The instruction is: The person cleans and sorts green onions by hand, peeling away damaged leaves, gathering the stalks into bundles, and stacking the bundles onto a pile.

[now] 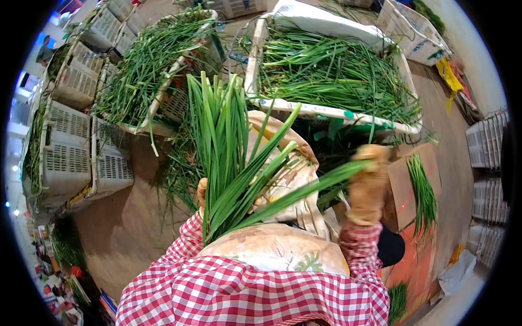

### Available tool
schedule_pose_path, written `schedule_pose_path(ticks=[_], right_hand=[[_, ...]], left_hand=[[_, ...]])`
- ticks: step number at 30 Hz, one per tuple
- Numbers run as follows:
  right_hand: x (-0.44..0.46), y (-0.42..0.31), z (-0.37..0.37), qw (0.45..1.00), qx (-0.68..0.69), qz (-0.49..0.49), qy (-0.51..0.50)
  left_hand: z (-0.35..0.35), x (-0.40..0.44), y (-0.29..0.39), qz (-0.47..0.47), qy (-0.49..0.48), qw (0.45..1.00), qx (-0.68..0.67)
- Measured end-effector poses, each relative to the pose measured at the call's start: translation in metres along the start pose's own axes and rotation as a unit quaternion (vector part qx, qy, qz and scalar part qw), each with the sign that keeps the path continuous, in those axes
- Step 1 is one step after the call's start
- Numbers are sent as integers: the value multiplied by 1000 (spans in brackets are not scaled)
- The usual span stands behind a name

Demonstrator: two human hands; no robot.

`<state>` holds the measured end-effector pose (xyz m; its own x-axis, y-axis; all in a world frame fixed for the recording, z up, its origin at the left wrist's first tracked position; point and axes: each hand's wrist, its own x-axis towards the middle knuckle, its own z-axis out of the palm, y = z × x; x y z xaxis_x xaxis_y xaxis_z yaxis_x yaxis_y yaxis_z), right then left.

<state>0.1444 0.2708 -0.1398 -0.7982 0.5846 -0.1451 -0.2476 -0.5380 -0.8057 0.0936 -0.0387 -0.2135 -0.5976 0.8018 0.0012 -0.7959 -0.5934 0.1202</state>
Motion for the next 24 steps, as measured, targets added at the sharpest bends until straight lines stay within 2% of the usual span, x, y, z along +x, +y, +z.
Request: schedule_pose_path(ticks=[2, 3, 4, 6, 7, 8, 9, 10, 11, 12, 14, 16, 17, 20, 22, 24], right_hand=[[42, -33, -76, 979, 194, -42, -55], [42, -55, -78, 982, 169, -86, -10], [31, -67, -66, 980, 3, -199, 8], [45, -69, -59, 947, -82, -299, 81], [49, -57, -63, 947, -83, -300, 83], [52, -32, -69, 843, -336, -406, 111], [42, -22, -53, 913, -290, -288, 0], [33, -13, -36, 953, -253, -148, -82], [10, -7, 12, 950, -275, -87, -122], [6, 12, 30, 923, -314, -132, -177], [-15, 18, 75, 957, -226, 30, -180], [-17, 30, 78, 952, -179, 75, -236], [-19, 27, 77, 956, -175, 73, -223], [-14, -1, 62, 961, -188, 36, -199], [-2, -26, 47, 958, -229, -134, -108], [14, -49, 15, 985, -101, -132, 49]], left_hand=[[-11, -1, 1, 43, -18, 989, 140], [-6, 2, 3, 32, -25, 990, 135], [0, 5, 3, 19, -31, 991, 128], [-8, 0, 3, 21, -24, 993, 116], [-7, 1, 2, 20, -13, 995, 102], [-8, 2, 2, 18, -13, 995, 100], [-2, 6, 3, 1, -27, 996, 90], [1, 8, 3, -16, -39, 996, 79], [0, 7, 2, -19, -38, 996, 79], [-4, 5, 0, -4, -48, 995, 82], [-6, 2, -3, 7, -56, 995, 84], [-6, 3, -4, 9, -46, 996, 71], [-10, 2, -5, 6, -46, 996, 71], [-10, 6, -7, 76, 17, 991, 111], [23, 18, -4, -61, -88, 994, 8], [14, 16, -2, -64, -117, 991, 2]])
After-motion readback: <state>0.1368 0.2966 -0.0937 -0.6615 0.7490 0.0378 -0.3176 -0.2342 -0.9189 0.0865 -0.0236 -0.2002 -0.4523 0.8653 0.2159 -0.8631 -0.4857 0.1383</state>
